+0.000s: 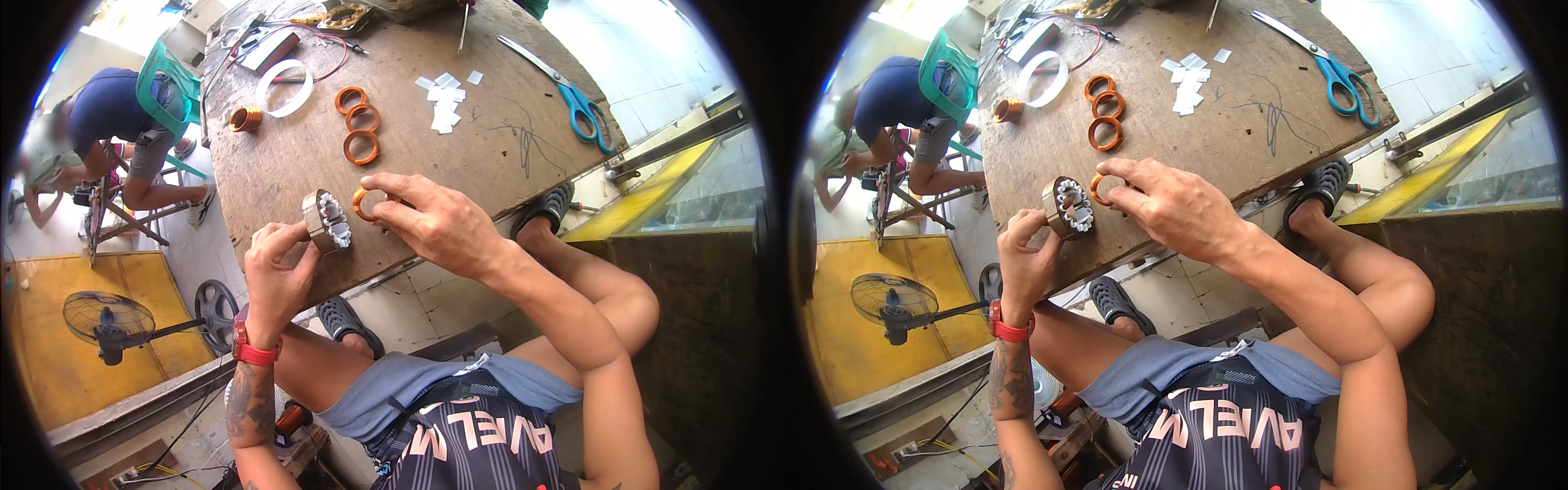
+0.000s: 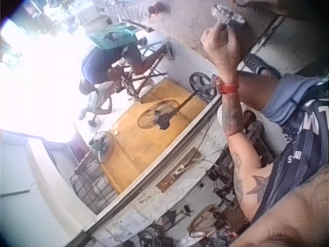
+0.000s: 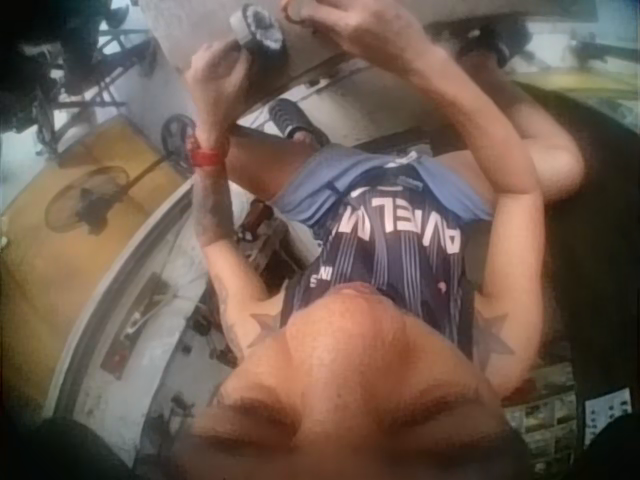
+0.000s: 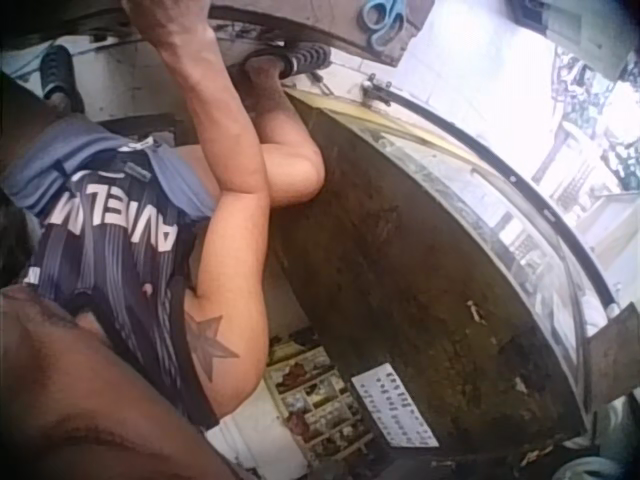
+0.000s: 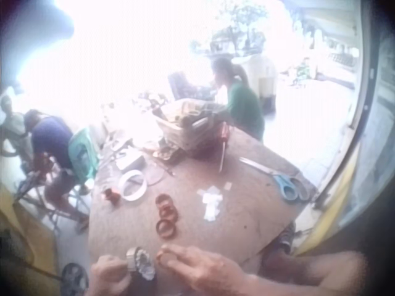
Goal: The person cuts orange rubber rings with scissors and places them onto a cylindrical electrical component. They then apply small white adhesive squares to the component, repeating the process with additional rings and squares.
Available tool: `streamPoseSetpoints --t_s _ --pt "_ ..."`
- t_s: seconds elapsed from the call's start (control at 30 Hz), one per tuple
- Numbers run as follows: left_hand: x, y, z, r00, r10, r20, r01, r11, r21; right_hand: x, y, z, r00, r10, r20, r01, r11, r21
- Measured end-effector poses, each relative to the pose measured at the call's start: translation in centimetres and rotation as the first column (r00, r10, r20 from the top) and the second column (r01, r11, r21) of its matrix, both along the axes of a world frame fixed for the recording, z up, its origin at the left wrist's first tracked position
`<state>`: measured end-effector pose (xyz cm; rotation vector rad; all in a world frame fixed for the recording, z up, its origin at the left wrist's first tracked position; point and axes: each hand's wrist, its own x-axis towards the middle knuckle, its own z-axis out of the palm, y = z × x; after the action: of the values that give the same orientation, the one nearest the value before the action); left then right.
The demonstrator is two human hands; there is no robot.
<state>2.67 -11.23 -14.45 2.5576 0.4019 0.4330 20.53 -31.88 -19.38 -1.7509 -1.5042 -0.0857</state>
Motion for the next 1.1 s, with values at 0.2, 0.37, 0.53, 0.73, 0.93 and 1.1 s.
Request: streamPoseSetpoints --t_s 0.2,0.37,0.53,0.73,0.93,1.1 --pt "0.8 0.6 0.5 0.996 0.039 -0.082 -0.05 0.988 -0.147 0.4 0.3 -0.1 1.0 -0.005 0.027 0.005 1.0 0.012" --pt "0.9 0.8 0.3 0.994 0.053 -0.098 -0.073 0.975 -0.211 0.3 0.2 0.0 0.999 -0.003 0.054 0.002 1.0 0.006" --pt "1.0 0.5 0.5 0.99 0.072 -0.121 -0.099 0.968 -0.231 0.0 0.5 0.3 0.998 0.008 0.064 -0.009 1.0 0.02" --pt "1.0 0.5 0.8 0.989 0.074 -0.13 -0.098 0.978 -0.186 -0.5 1.3 0.3 0.999 -0.004 0.033 0.003 1.0 0.02" --pt "1.0 0.8 0.3 0.999 0.022 -0.044 -0.031 0.976 -0.216 0.1 1.4 -0.1 0.987 -0.037 -0.156 0.052 0.994 0.093" --pt "0.8 0.6 0.4 0.99 0.093 -0.104 -0.115 0.967 -0.226 0.2 1.3 -0.2 0.991 -0.024 -0.13 0.038 0.994 0.103"
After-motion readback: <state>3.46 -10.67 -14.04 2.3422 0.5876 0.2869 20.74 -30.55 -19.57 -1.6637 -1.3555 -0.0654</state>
